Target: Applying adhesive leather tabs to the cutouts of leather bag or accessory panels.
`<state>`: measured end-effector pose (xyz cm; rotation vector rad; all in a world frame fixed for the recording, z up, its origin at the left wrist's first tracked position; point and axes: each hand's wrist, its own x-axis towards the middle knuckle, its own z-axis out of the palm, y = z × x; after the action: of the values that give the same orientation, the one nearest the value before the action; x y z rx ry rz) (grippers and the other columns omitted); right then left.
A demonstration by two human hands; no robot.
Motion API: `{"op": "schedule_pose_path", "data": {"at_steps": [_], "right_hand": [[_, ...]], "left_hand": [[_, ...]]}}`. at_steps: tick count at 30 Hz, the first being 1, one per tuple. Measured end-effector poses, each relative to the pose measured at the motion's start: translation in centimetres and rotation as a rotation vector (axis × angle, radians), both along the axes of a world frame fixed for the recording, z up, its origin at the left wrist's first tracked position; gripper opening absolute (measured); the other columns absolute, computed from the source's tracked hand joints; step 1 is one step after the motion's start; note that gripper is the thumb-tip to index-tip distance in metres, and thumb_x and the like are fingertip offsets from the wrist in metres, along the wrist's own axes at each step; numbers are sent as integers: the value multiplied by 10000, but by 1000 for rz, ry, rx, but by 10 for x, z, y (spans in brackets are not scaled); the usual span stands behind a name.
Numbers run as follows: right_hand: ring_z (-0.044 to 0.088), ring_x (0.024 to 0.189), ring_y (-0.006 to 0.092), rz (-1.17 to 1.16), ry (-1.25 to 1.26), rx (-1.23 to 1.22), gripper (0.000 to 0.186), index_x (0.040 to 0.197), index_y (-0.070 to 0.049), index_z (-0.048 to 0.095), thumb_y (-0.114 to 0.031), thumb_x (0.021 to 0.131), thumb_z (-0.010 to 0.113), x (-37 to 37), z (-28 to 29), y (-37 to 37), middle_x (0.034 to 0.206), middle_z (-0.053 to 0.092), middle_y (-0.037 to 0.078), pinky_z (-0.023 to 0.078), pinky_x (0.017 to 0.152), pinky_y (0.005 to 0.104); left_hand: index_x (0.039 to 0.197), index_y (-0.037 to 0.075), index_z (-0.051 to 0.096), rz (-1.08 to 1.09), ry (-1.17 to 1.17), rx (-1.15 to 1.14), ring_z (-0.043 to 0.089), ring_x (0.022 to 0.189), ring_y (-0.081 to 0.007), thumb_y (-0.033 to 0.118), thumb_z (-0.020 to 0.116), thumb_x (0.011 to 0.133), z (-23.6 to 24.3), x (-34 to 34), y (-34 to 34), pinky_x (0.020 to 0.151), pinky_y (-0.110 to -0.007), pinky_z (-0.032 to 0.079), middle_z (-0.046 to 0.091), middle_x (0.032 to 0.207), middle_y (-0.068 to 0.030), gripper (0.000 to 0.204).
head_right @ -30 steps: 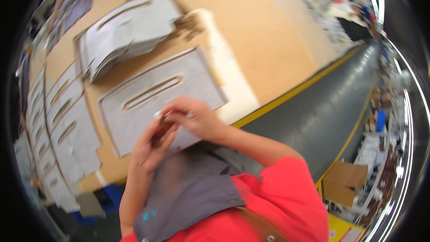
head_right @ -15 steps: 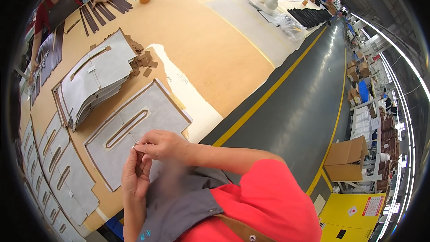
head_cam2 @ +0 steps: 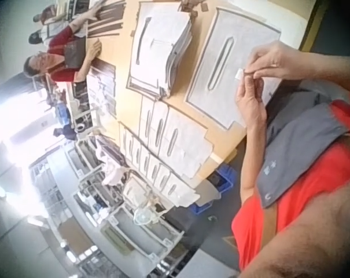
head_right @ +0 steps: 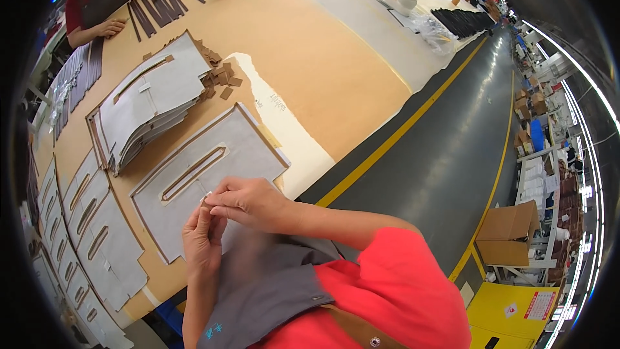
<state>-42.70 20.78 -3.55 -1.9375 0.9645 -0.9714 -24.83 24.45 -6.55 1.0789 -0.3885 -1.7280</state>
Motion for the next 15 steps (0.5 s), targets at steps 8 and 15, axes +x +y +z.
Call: {"op": "schedule_pose_path", "data": {"at_steps": [8, 15], "right_hand": [[700, 889, 214, -4, 42, -16, 246, 1148, -47, 714, -105, 909, 708, -1, -1, 3, 1057, 688, 93, 574, 775, 294], [697, 885, 224, -43, 68, -130, 285, 1177, -65, 705, -78, 892, 713, 4, -10, 7, 1055, 683, 99, 585, 758, 307]], "left_hand": [[1244, -21, 640, -15, -42, -87, 704, 935, -158, 162, 626, 991, 2, -2, 3, 814, -265, 609, 710, 1066, -89, 312], [1278, -22, 615, -3, -1, -97, 700, 968, -152, 110, 594, 1001, 0, -3, 4, 839, -261, 611, 700, 1108, -95, 307]]}}
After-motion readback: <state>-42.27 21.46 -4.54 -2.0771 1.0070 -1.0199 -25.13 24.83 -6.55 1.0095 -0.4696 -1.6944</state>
